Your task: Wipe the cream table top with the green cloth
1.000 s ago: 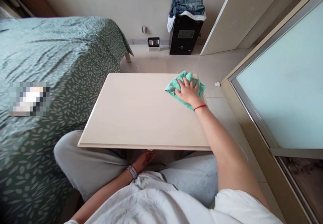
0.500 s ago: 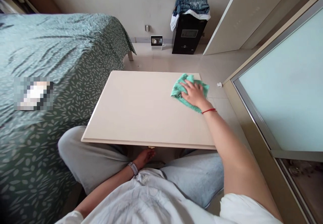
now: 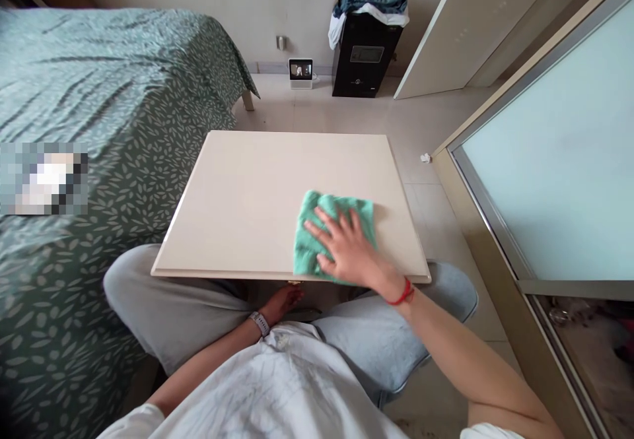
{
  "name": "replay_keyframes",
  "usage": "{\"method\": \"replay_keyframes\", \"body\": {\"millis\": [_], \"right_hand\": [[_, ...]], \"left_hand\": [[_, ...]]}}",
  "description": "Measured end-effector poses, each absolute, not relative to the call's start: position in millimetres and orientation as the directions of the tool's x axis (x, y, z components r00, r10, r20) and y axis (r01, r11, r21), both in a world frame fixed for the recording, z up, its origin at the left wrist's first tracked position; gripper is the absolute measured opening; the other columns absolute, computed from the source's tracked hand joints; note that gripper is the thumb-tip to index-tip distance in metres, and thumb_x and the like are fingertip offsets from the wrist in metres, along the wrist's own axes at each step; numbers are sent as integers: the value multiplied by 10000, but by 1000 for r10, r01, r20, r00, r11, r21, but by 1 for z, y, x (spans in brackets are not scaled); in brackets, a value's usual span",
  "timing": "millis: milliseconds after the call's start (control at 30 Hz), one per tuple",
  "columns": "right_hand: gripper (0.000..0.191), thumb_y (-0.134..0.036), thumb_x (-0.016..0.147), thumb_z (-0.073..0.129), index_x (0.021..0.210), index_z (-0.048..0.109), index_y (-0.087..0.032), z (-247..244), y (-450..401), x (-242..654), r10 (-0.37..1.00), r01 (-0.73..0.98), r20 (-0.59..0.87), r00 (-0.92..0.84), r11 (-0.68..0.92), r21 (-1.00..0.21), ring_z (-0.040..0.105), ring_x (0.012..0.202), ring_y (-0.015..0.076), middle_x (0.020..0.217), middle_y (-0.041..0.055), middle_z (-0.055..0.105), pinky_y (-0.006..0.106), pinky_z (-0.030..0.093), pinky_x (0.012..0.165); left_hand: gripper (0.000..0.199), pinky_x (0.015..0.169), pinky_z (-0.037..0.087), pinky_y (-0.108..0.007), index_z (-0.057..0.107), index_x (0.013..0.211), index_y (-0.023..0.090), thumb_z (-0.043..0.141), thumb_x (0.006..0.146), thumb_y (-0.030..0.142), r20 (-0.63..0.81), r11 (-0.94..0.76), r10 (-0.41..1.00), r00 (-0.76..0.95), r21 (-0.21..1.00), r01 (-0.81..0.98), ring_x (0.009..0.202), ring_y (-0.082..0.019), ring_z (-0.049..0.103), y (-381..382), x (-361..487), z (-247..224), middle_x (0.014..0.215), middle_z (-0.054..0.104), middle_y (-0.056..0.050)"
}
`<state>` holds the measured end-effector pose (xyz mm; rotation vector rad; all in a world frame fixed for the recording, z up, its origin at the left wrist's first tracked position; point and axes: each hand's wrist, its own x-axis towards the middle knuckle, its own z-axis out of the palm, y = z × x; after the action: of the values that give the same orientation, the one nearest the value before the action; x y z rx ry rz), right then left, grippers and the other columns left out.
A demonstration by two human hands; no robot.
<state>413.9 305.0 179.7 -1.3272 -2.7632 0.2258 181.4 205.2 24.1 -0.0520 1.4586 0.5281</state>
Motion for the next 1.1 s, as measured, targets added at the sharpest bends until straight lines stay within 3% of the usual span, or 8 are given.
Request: {"method": "replay_keyframes", "body": {"millis": [100, 167, 300, 433, 633, 733, 967, 1100], "right_hand": [[894, -398, 1040, 708, 1909, 528, -509, 183, 296, 403, 608, 597, -29, -793, 767, -235, 482, 1789, 498, 2007, -12, 449, 831, 309, 1487], [801, -382, 1080, 637, 1873, 598, -481, 186, 320, 418, 679, 666, -31, -734, 710, -229, 520, 1768, 470, 1983, 5, 494, 790, 341, 1482], [713, -386, 1157, 473, 1843, 647, -300, 189, 385, 470, 957, 944, 60, -284, 290, -158, 585, 1684, 516, 1944, 137, 545, 827, 442, 1376], [739, -416, 1170, 460, 1849, 628, -180, 185, 380, 467, 995, 991, 95, 37, -24, -134, 546, 1669, 610, 1949, 225, 505, 860, 494, 1307], [726, -362, 1176, 543, 1902, 576, -352, 184, 288, 402, 872, 868, 17, -490, 489, -87, 500, 1756, 486, 2024, 63, 420, 778, 370, 1458], [724, -341, 1161, 540, 1881, 600, -387, 184, 282, 423, 836, 828, 6, -549, 544, -136, 506, 1758, 459, 2001, 47, 467, 765, 371, 1453], [724, -410, 1170, 444, 1828, 631, -171, 173, 314, 505, 979, 971, 146, 140, -106, -216, 682, 1512, 565, 1846, 292, 593, 781, 628, 1160], [698, -389, 1158, 499, 1774, 673, -111, 166, 287, 469, 951, 972, 218, 220, -195, -131, 706, 1442, 570, 1825, 326, 601, 795, 621, 1148]], "left_hand": [[407, 709, 432, -171, 672, 802, 188, 546, 1178, 96, -947, 878, 320, 10, 293, -379, 704, -95, 611, 206, 180, 23, 757, 723, -3], [444, 702, 434, -171, 657, 780, 188, 514, 1191, 99, -950, 879, 313, 4, 288, -380, 692, -93, 610, 207, 178, 23, 748, 715, -13], [461, 671, 435, -169, 646, 765, 189, 508, 1194, 98, -952, 883, 305, 4, 281, -376, 673, -95, 609, 209, 175, 25, 735, 716, -26], [413, 656, 438, -155, 663, 802, 186, 537, 1183, 92, -952, 888, 305, 13, 279, -366, 672, -92, 609, 209, 176, 26, 743, 733, -22], [335, 649, 437, -149, 672, 847, 190, 575, 1149, 83, -955, 896, 297, 19, 272, -350, 658, -92, 604, 209, 176, 23, 738, 732, -13], [320, 671, 450, -156, 680, 849, 190, 583, 1134, 82, -953, 895, 301, 12, 278, -349, 670, -100, 613, 208, 176, 23, 732, 725, -9], [355, 698, 462, -179, 668, 822, 202, 554, 1138, 88, -944, 887, 328, 21, 300, -350, 697, -117, 626, 207, 176, 20, 731, 725, -11], [347, 709, 458, -192, 685, 841, 202, 567, 1152, 101, -941, 889, 338, 35, 307, -341, 713, -124, 628, 207, 175, 17, 755, 730, -16]]}}
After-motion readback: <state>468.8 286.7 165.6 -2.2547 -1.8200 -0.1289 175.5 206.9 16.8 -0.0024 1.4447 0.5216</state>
